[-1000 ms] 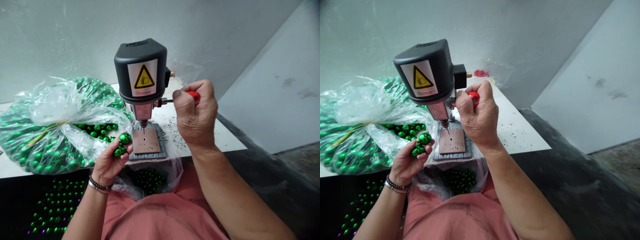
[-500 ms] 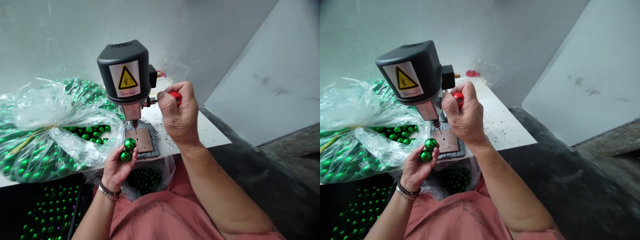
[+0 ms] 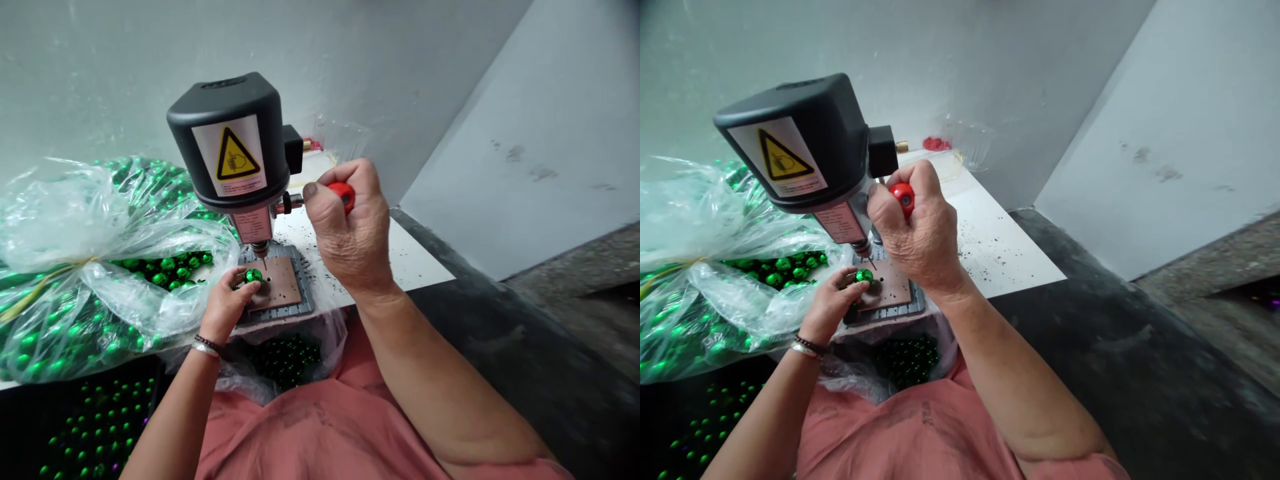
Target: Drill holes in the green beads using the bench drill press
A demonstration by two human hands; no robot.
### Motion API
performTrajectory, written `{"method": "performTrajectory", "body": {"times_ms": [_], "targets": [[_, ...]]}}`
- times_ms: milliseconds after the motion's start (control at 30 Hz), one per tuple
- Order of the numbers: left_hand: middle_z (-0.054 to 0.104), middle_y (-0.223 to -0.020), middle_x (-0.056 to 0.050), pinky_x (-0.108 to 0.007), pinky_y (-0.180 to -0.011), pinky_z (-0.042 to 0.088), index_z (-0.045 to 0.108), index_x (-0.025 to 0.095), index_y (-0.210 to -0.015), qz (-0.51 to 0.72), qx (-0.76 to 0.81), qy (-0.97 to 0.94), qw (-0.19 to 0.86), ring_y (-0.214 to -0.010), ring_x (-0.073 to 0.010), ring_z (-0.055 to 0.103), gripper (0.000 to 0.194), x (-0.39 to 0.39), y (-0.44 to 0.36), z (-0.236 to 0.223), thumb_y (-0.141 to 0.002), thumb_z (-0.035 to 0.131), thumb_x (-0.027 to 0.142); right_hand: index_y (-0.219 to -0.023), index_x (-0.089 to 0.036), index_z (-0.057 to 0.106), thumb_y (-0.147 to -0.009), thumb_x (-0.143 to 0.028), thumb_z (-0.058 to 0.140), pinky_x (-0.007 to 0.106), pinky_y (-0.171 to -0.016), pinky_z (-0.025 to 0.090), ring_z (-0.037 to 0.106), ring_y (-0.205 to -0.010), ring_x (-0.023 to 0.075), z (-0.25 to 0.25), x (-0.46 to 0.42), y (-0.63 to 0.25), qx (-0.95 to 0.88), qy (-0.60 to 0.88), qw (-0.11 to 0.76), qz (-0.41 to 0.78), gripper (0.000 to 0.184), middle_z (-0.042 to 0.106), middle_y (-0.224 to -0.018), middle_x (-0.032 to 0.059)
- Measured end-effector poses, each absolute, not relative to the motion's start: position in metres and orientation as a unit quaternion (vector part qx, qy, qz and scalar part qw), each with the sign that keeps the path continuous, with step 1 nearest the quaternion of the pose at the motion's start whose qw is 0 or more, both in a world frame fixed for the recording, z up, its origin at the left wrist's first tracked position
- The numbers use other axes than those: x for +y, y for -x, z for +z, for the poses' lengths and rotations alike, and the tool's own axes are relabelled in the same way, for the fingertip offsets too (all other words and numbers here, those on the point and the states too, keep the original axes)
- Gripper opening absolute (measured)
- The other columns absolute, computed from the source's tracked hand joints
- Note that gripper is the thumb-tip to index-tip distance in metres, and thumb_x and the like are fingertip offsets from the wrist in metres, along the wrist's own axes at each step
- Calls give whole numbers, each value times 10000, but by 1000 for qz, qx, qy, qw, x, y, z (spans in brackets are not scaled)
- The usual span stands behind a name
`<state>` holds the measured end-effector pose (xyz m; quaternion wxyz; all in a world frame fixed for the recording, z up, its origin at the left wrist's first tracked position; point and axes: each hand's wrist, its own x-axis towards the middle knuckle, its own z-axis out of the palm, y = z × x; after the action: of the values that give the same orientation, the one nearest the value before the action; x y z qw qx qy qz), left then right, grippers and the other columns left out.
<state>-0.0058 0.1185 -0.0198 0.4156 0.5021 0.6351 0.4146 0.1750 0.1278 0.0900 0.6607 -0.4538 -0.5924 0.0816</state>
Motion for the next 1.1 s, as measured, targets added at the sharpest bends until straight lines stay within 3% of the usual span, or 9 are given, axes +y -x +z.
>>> {"method": "performTrajectory", "body": {"times_ms": [233,467,800,1100], "targets": [[719,-848,-29,-251,-609,454,675,215,-1003,302,681,-576,336,-702,-167,625,391,135,-1,-20,-641,663,364,-783,-210,442,-829,-459,442,148,-479,394,381,-503,8,89,126,-176,-601,460,649,77,253,405,-614,-64],[709,-862,-15,-270,-669,442,672,225,-985,265,696,-608,275,-739,-175,616,385,138,-4,-21,-627,671,366,-791,-218,449,-827,-454,444,158,-497,414,393,-502,7,90,125,-177,-603,463,643,87,239,421,-610,-65],[701,-900,-50,-290,-671,422,643,240,-1143,167,706,-658,201,-766,-209,619,496,136,-15,-14,-686,626,433,-792,-214,449,-828,-451,444,164,-500,400,394,-523,14,89,124,-177,-606,461,643,82,239,407,-633,-57],[698,-1033,-86,-305,-684,420,656,257,-1113,125,699,-690,141,-895,-264,633,447,135,-19,-10,-703,617,431,-735,-197,445,-804,-293,493,182,-537,405,372,-505,18,77,117,-179,-619,443,648,20,128,426,-583,-74]]}}
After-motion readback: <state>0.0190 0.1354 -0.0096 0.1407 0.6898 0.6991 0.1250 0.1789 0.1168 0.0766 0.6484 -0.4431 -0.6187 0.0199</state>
